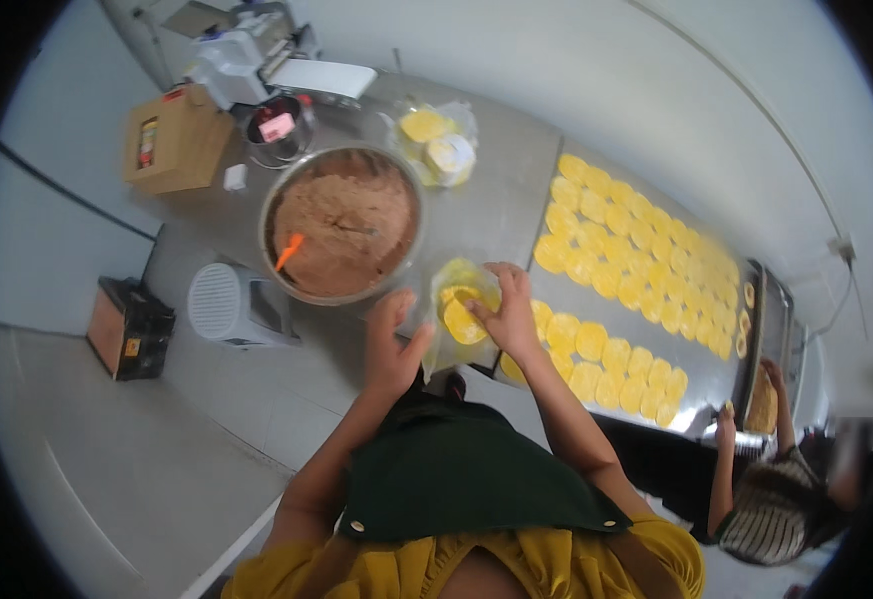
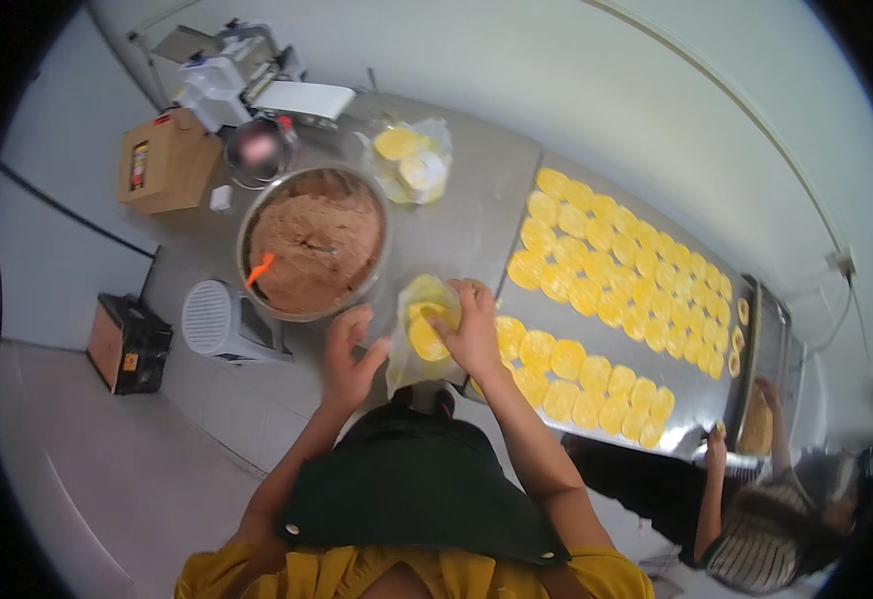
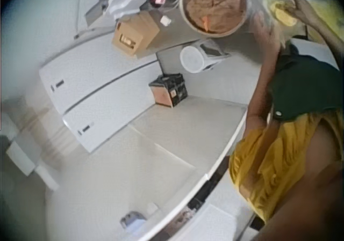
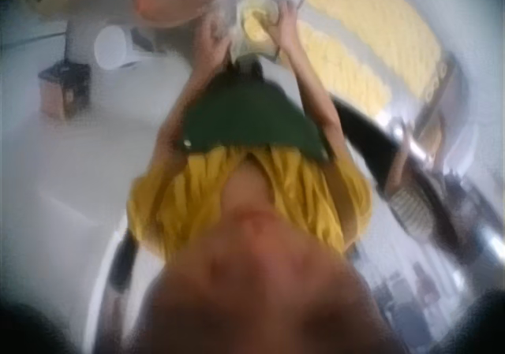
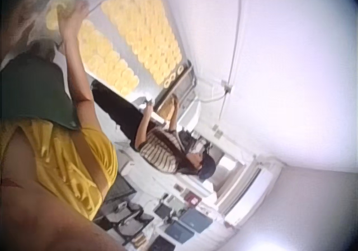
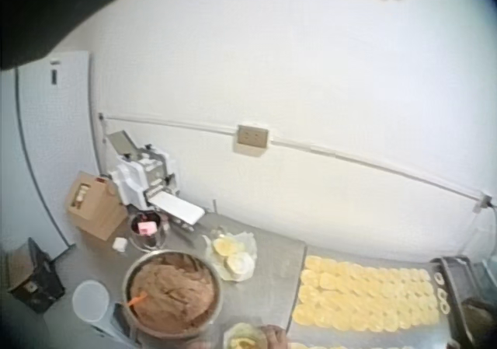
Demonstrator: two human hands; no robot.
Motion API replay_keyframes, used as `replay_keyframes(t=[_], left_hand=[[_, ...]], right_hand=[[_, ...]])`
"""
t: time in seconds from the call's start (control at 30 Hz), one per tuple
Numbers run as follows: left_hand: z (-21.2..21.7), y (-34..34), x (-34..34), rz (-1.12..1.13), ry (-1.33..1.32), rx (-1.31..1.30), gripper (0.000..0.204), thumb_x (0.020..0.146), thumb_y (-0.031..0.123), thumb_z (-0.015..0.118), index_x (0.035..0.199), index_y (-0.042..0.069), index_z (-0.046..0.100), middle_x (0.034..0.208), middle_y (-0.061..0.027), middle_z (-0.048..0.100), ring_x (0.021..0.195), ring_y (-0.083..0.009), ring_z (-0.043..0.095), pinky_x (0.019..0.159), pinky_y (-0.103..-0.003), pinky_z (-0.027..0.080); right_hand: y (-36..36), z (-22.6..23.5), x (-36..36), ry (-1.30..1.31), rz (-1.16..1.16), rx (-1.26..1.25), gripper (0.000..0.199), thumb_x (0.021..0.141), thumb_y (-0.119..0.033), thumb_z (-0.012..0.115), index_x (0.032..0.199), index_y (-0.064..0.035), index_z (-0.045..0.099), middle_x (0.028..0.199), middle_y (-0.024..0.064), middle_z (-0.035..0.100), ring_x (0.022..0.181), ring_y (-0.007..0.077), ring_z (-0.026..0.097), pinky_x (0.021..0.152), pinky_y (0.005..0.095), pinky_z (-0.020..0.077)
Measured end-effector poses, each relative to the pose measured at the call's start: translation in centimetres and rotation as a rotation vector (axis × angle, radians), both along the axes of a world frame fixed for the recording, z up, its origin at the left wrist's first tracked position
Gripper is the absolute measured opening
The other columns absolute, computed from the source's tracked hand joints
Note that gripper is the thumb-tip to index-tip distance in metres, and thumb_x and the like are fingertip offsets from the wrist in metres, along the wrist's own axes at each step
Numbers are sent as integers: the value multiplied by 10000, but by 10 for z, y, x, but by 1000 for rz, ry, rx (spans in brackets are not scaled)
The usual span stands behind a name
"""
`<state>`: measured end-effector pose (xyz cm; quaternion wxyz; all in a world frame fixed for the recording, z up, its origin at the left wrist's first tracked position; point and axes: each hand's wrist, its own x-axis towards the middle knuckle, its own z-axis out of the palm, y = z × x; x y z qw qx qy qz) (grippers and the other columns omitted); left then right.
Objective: The person places filling onto yellow circular wrappers and folds them into dumplings. They repeatedly pick up wrappers, add filling, and fold the edges, arranging the finished items on a metal table.
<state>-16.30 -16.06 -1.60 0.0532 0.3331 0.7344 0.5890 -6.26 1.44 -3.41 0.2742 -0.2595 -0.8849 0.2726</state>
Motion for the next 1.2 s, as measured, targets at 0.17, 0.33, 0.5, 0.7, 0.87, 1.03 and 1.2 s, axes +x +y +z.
replay_keyframes(t=[0.17,0.33,0.5,0.7,0.87,1.03,1.2], left_hand=[[102,-71,-34,-108,43,-77,232,783,56,672,1001,54,592,1011,-99,577,890,-228,573,787,-349,469],[224,-4,25,-941,699,339,153,775,202,638,888,100,620,918,-80,583,845,-232,593,733,-352,494],[269,1,92,-1260,739,57,172,749,178,592,732,14,640,818,-147,619,777,-271,600,679,-359,486],[259,-1,42,-1398,732,21,186,759,199,591,772,27,658,837,-142,636,801,-269,617,687,-368,497],[262,-6,-32,-1347,694,-158,201,767,217,590,806,38,673,853,-138,650,822,-268,630,693,-375,506],[216,-8,-151,-974,688,-755,220,775,235,589,840,49,688,868,-135,665,843,-267,644,699,-382,516],[95,-53,-222,-482,891,-989,233,816,214,548,836,46,709,826,-138,695,810,-289,677,693,-412,527]], right_hand=[[10,124,-103,298,276,149,331,793,-168,680,1075,-17,593,1063,195,546,996,369,546,843,428,463],[30,214,-230,234,414,153,208,822,-251,615,904,-66,664,958,186,597,863,344,604,787,422,484],[-18,194,-241,82,432,43,193,830,-223,659,853,-32,644,795,117,597,761,258,582,685,343,461],[-49,153,-217,-49,348,-90,112,851,-74,637,947,-16,641,956,68,607,793,157,587,733,290,470],[-66,138,-203,-164,221,-70,183,818,-106,665,982,-26,657,1025,108,603,865,187,621,793,314,485],[-117,149,-216,-650,-487,113,193,803,-207,638,934,-69,672,961,122,674,870,258,668,745,390,521],[-90,58,-228,-737,61,445,151,825,-178,559,885,-103,676,878,109,708,798,244,693,692,372,535]])
